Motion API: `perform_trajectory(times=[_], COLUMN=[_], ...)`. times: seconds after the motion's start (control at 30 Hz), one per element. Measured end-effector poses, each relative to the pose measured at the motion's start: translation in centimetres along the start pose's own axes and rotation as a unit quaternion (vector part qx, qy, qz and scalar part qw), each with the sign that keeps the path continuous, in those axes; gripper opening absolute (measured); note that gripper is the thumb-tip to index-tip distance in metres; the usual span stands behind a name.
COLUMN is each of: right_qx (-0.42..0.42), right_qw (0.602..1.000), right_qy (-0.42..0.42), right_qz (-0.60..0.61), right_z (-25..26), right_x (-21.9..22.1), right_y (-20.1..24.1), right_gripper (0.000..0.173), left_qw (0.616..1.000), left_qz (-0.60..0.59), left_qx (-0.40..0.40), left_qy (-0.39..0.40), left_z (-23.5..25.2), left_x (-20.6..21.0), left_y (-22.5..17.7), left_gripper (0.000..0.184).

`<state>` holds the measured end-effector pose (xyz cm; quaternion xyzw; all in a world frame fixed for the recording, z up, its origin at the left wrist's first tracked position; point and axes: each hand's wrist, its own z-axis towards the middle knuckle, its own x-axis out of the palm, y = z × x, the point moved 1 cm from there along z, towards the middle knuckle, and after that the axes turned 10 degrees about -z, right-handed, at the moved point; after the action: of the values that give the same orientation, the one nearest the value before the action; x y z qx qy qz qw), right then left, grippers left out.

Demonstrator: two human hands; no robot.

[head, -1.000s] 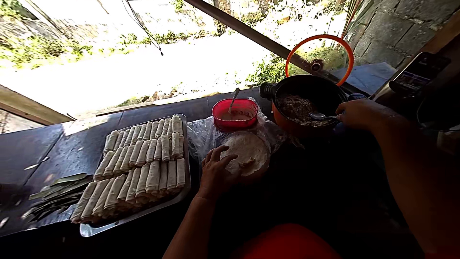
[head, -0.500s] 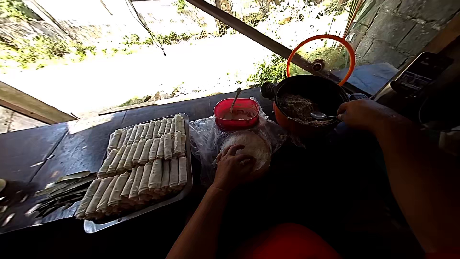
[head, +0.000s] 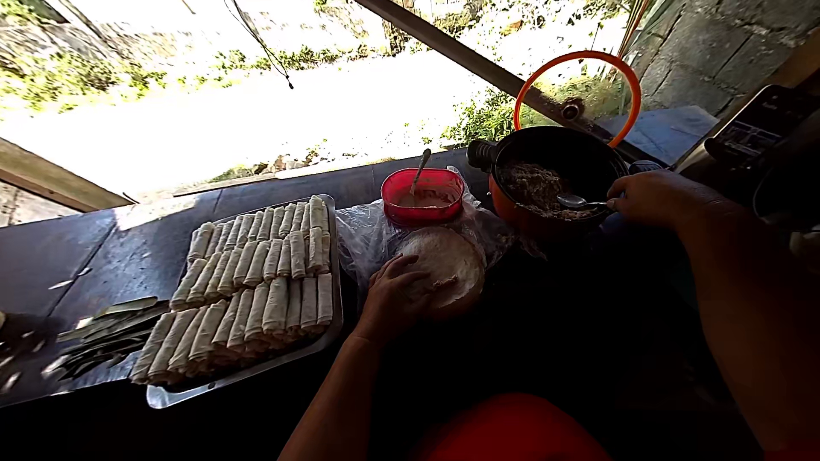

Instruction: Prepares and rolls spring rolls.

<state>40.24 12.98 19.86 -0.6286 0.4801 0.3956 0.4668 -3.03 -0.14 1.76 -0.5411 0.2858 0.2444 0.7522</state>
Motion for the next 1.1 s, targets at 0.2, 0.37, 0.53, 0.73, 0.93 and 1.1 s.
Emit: perform_trajectory(times=[0.2, 0.37, 0.53, 0.73, 0.93, 1.1], right_qx=[0.007, 0.001, -0.104, -0.243, -0.219, -0.183], right_qw=[1.000, 0.992, 0.951, 0.952, 0.966, 0.981], right_qy=[0.004, -0.123, -0.282, -0.173, -0.131, -0.071], right_qz=[0.014, 0.032, 0.070, 0.074, 0.048, 0.007], right_z=[-0.2, -1.3, -5.5, -4.9, -0.7, 0.4], right_x=[-0.4, -1.8, -4.8, 0.3, 8.4, 9.5], right_y=[-0.8, -1.3, 2.2, 10.7, 14.3, 15.0], right_gripper=[0.031, 0.028, 0.018, 0.013, 0.034, 0.046], left_qw=[0.998, 0.998, 0.998, 0.999, 0.997, 0.997], left_qz=[-0.057, -0.058, -0.054, -0.046, -0.059, -0.062], left_qx=[0.011, 0.031, 0.029, 0.027, 0.039, 0.047], left_qy=[0.020, 0.023, 0.008, -0.001, -0.016, -0.023], left_z=[0.0, 0.0, -0.2, -0.4, -0.4, -0.4], left_x=[0.2, 0.6, 0.8, 0.9, 1.1, 1.2], left_y=[0.4, 1.1, 1.2, 1.1, 1.2, 1.1], left_gripper=[0.039, 0.042, 0.048, 0.053, 0.051, 0.050])
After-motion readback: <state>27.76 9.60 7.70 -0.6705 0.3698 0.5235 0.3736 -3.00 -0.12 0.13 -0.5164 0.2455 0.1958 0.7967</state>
